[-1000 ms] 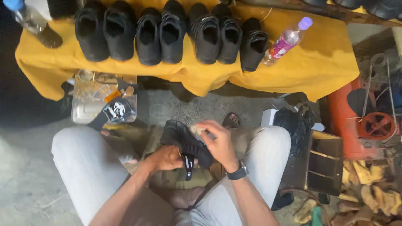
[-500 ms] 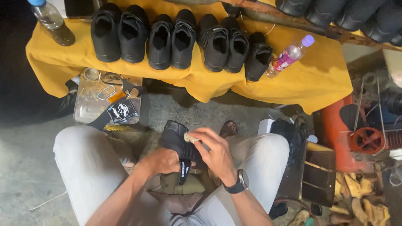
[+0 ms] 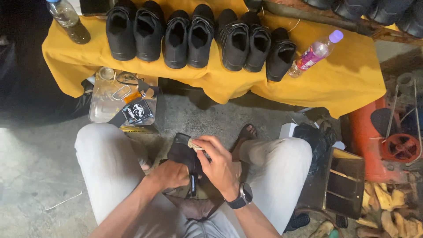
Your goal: Polishing the edges and surface of a black leather shoe using a small applicator
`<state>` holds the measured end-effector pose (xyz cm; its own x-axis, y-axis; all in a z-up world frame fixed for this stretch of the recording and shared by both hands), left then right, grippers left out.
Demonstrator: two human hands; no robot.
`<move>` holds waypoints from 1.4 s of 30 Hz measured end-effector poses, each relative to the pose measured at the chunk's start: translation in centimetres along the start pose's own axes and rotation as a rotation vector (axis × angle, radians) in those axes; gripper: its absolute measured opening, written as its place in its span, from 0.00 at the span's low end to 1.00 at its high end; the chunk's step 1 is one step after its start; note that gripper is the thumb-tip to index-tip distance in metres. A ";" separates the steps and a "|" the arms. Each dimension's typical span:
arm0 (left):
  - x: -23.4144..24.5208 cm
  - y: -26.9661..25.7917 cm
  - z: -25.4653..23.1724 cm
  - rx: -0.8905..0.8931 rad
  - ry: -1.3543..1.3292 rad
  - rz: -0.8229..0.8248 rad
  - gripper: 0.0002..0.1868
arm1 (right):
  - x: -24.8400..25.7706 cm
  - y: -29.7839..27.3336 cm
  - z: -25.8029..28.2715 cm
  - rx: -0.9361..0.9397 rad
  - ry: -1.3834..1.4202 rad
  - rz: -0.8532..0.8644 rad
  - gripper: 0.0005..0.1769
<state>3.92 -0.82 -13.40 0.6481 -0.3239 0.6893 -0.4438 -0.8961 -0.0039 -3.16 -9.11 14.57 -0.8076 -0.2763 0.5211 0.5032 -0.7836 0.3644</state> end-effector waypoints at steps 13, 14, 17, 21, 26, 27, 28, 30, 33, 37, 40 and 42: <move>1.3 2.2 -2.2 -0.161 0.371 -0.024 0.18 | -0.1 1.0 -0.9 -0.050 -0.028 -0.047 0.11; 1.3 2.0 -2.7 -0.176 0.367 -0.063 0.18 | 0.0 0.9 -1.2 -0.072 -0.022 -0.067 0.11; 1.6 1.7 -3.2 -0.200 0.369 -0.147 0.19 | -0.5 0.5 -0.1 -0.045 -0.041 -0.083 0.13; 2.5 1.5 -3.6 -0.234 0.382 -0.221 0.21 | -0.2 0.5 -0.7 -0.058 -0.025 -0.110 0.11; 3.1 1.3 -4.9 -0.316 0.382 -0.375 0.25 | 0.1 0.5 -0.3 -0.041 -0.045 -0.138 0.12; 3.1 1.3 -4.9 -0.315 0.383 -0.373 0.25 | 0.5 0.3 -0.4 -0.042 -0.042 -0.138 0.12; 3.5 1.0 -5.1 -0.330 0.386 -0.413 0.27 | 0.4 0.2 -0.7 -0.067 -0.005 -0.093 0.12; 5.3 0.9 -5.9 -0.346 0.394 -0.458 0.28 | 0.9 -0.3 -0.9 -0.086 0.033 -0.048 0.11; 3.1 2.5 -1.9 0.251 -0.074 0.299 0.26 | 0.5 -0.2 -1.3 -0.116 0.020 0.102 0.09; 9.2 4.4 -11.7 -0.178 -0.487 0.098 0.14 | 2.0 -0.1 -1.0 -0.096 -0.011 -0.040 0.11; 9.4 4.1 -10.7 -0.118 -0.550 0.198 0.12 | 1.7 -0.2 -0.8 -0.109 0.023 0.028 0.11; 8.6 4.1 -9.0 -0.023 -0.519 0.217 0.19 | 1.6 -0.2 -0.8 -0.118 0.049 0.078 0.11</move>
<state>2.11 -4.56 -1.02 0.7571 -0.6123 0.2277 -0.6108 -0.7871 -0.0859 -4.77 -9.82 14.75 -0.7831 -0.3635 0.5045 0.5277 -0.8177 0.2299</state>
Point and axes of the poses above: each hand's wrist, its own y-axis towards the middle knuckle, its own x-axis out of the back of the hand, z = x × y, the point moved 10 cm from there along y, towards the middle knuckle, and after that the axes turned 1 degree about y, right-handed, at the moved point
